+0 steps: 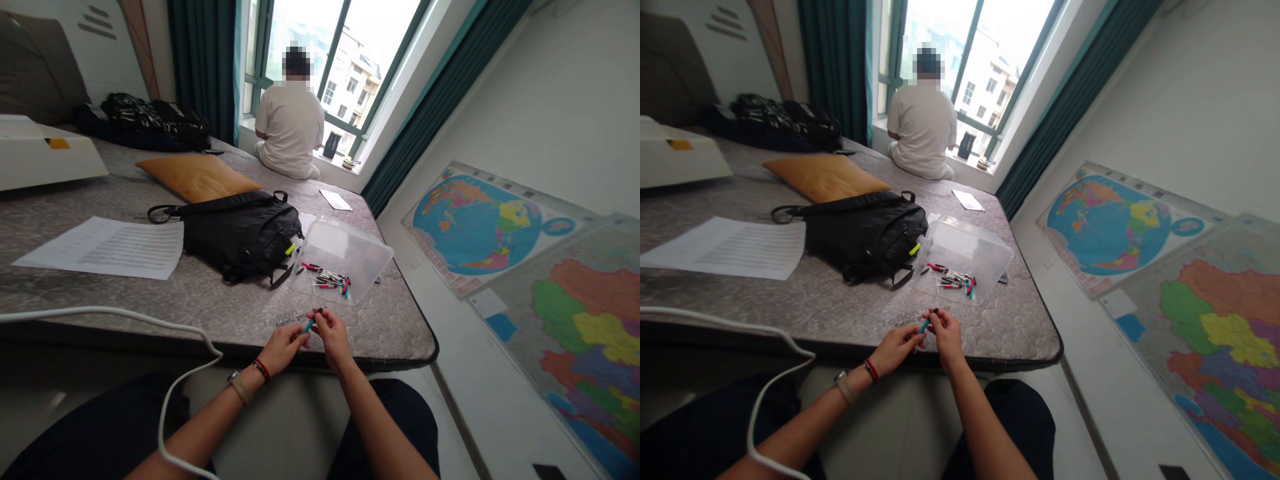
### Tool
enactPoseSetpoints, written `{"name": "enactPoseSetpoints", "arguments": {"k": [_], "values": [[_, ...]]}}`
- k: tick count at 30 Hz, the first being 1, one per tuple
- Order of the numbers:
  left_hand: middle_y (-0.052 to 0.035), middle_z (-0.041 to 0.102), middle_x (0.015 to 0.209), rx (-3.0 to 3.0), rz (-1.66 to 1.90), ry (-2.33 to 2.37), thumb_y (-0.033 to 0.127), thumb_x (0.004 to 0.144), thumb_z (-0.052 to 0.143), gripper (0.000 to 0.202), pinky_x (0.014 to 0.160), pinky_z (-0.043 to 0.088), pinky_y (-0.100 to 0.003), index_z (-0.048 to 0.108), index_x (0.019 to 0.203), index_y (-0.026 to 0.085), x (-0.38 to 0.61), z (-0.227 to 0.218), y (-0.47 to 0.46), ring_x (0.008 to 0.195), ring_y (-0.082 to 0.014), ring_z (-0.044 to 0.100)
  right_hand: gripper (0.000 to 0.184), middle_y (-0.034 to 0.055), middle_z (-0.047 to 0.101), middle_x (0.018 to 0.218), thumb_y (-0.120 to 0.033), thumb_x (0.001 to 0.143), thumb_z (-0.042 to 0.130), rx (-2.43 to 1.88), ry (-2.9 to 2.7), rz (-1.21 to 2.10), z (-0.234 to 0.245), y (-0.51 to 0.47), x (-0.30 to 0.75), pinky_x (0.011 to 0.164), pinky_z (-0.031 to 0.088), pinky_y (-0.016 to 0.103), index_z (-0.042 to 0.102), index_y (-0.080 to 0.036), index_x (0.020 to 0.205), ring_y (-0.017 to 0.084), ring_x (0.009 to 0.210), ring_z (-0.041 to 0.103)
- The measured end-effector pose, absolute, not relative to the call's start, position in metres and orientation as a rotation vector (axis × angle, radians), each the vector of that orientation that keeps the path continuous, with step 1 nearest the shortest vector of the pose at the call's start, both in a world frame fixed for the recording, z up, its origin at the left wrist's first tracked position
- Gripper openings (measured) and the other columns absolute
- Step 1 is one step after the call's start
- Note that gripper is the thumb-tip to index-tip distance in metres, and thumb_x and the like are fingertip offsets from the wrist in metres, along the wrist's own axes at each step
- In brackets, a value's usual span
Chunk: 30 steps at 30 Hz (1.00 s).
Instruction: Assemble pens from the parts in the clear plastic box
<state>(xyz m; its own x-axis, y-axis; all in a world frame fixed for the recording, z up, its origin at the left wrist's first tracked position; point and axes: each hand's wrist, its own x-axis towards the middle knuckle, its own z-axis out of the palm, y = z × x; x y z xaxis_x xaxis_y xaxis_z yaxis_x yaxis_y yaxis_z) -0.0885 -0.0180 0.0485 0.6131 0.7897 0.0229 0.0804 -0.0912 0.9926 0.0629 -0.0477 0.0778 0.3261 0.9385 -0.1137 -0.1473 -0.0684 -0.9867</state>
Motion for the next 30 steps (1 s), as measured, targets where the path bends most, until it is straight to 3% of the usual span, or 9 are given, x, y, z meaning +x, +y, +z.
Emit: {"name": "enactPoseSetpoints", "arguments": {"k": [11, 16, 23, 30], "values": [[-0.0063, 0.072, 0.080, 1.138, 0.484, 0.435, 0.056, 0.085, 0.059, 0.044, 0.048, 0.040, -0.022, 0.062, 0.097, 0.014, -0.086, 0.047, -0.014, 0.047, -0.0105, 0.060, 0.031, 0.0049, 0.071, 0.084, -0.043, 0.076, 0.075, -1.169, -0.830, 1.190, 0.094, -0.046, 0.065, 0.079, 0.052, 0.032, 0.070, -0.019, 0.095, 0.019, 0.081, 0.066], [-0.0051, 0.072, 0.078, 1.072, 0.443, 0.382, 0.055, 0.085, 0.060, 0.043, 0.052, 0.042, -0.022, 0.062, 0.097, 0.015, -0.089, 0.051, -0.016, 0.051, -0.0111, 0.063, 0.031, 0.0052, 0.072, 0.085, -0.044, 0.076, 0.076, -1.144, -0.802, 1.249, 0.098, -0.049, 0.066, 0.077, 0.052, 0.032, 0.071, -0.019, 0.096, 0.019, 0.080, 0.066], [-0.0058, 0.073, 0.093, 1.313, 0.557, 0.578, 0.050, 0.087, 0.058, 0.037, 0.058, 0.043, -0.023, 0.069, 0.095, 0.015, -0.086, 0.048, -0.014, 0.060, -0.0119, 0.063, 0.033, 0.0079, 0.075, 0.091, -0.043, 0.075, 0.077, -1.218, -0.849, 1.186, 0.089, -0.047, 0.066, 0.078, 0.053, 0.034, 0.071, -0.018, 0.096, 0.021, 0.084, 0.068], [-0.0004, 0.067, 0.067, 1.588, 0.584, 0.722, 0.041, 0.084, 0.060, 0.029, 0.061, 0.041, -0.024, 0.070, 0.075, 0.016, -0.088, 0.048, -0.011, 0.064, -0.0148, 0.059, 0.031, 0.0070, 0.076, 0.090, -0.043, 0.075, 0.076, -1.320, -1.007, 1.125, 0.086, -0.046, 0.059, 0.073, 0.053, 0.033, 0.073, -0.019, 0.095, 0.024, 0.085, 0.069]]}}
